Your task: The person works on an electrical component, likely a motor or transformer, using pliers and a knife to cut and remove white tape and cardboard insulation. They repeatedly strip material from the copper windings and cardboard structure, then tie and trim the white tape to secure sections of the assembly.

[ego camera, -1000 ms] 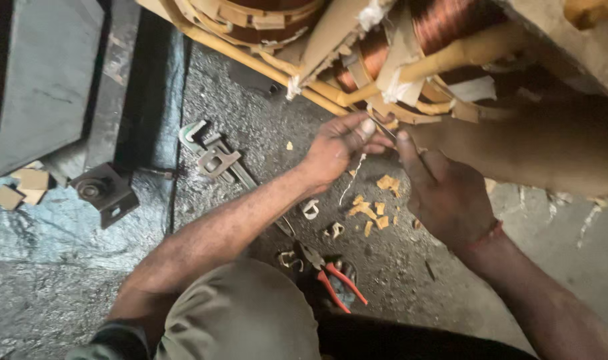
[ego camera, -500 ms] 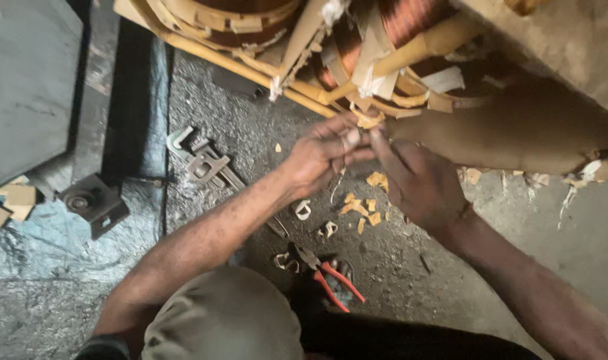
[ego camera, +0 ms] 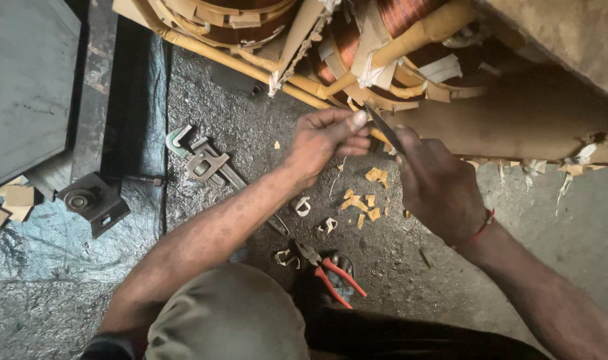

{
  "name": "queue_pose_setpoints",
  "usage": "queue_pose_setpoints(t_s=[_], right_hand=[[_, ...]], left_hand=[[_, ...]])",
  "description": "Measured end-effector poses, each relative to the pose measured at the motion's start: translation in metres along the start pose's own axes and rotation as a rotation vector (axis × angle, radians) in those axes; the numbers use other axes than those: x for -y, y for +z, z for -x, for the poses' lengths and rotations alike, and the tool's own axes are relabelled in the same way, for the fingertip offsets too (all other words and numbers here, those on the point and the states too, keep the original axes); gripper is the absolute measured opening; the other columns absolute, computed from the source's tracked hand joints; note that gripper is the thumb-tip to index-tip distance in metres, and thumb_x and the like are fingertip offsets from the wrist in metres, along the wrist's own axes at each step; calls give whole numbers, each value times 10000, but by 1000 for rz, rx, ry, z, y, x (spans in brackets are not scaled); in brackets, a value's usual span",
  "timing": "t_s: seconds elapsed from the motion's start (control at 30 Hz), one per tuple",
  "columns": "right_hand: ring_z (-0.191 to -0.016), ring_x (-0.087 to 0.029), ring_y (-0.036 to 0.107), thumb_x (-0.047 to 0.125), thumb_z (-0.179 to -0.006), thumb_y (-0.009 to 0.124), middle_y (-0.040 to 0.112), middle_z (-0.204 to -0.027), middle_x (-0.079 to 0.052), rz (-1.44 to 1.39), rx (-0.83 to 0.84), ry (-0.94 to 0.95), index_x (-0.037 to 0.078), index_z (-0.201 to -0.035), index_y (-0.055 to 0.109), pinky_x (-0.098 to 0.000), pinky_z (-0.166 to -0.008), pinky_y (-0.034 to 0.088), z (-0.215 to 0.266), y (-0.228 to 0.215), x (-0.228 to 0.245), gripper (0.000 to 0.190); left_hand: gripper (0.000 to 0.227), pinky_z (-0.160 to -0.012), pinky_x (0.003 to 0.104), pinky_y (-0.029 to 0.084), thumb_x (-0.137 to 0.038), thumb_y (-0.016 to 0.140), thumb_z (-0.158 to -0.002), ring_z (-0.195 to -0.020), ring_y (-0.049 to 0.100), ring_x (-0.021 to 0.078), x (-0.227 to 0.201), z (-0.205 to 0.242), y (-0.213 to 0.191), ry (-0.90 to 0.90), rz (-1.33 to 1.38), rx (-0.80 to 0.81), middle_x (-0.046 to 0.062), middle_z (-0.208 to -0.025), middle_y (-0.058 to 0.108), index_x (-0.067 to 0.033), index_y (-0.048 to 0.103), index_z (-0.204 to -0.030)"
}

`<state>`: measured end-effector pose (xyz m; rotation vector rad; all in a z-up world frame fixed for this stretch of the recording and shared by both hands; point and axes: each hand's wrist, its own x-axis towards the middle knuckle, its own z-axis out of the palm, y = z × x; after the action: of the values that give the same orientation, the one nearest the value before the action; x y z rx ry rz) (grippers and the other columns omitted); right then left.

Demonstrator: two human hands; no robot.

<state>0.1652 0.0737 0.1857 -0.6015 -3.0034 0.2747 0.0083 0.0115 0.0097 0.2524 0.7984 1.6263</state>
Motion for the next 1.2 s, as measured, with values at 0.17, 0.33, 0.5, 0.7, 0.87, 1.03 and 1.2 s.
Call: queue_pose_setpoints(t_s=[0.17, 0.33, 0.5, 0.7, 0.87, 1.03, 1.2], right_hand=[[-774, -347, 670, 48, -1001, 622, 632, -912, -207, -77, 0, 14, -29, -1445, 519, -431, -655, 534, -9, 5, -4, 463], [-703, -257, 677, 143, -955, 726, 638, -824, -158, -223, -61, 70, -11, -1244, 561, -382, -632, 527, -15, 15, -12, 366], [-644, -189, 681, 119, -931, 751, 671, -773, -115, -325, -88, 133, -24, -1198, 614, -360, -605, 528, -24, 19, -13, 332], [-867, -221, 715, 95, -964, 736, 699, -1001, -167, -257, -200, -36, -63, -1301, 590, -352, -746, 562, -25, 23, -15, 400], [-684, -163, 681, 84, -916, 736, 711, -866, -136, -371, -24, 138, -27, -1323, 631, -315, -640, 542, -30, 32, -27, 435], [-790, -114, 628, -5, -902, 653, 683, -1033, -98, -796, 170, 374, 2, -1507, 517, -270, -655, 533, -36, 38, -34, 621], [-1024, -81, 648, -36, -913, 634, 683, -1189, -49, -918, 113, 201, -22, -1464, 522, -240, -839, 548, -41, 43, -36, 562]], left_hand=[[170, -683, 338, 675, -118, 676, -1018, -727, 746, 197, 7, -2, 5, 164, -99, 40, 170, -904, 756, 44, 722, -1039], [150, -660, 279, 653, -122, 636, -1033, -722, 724, 136, 10, 1, 3, 318, -211, 38, 111, -899, 747, 16, 683, -1068], [145, -621, 269, 627, -109, 618, -1034, -686, 701, 117, 5, 5, 10, 313, -249, -22, 95, -852, 728, 28, 665, -1043], [160, -537, 268, 573, -102, 619, -1026, -590, 633, 106, -5, 5, 7, 120, -205, -30, 51, -751, 662, 27, 641, -934], [149, -538, 250, 567, -124, 611, -1052, -592, 618, 80, -4, 7, 10, 244, -285, 26, 25, -722, 640, -22, 610, -944], [200, -441, 227, 520, -111, 618, -1044, -531, 583, 66, 3, 6, 14, 325, -396, -31, 4, -663, 603, -64, 550, -862], [132, -431, 225, 441, -68, 603, -1003, -535, 515, 54, 15, -1, 6, 443, -475, -9, -19, -688, 570, -91, 565, -879]])
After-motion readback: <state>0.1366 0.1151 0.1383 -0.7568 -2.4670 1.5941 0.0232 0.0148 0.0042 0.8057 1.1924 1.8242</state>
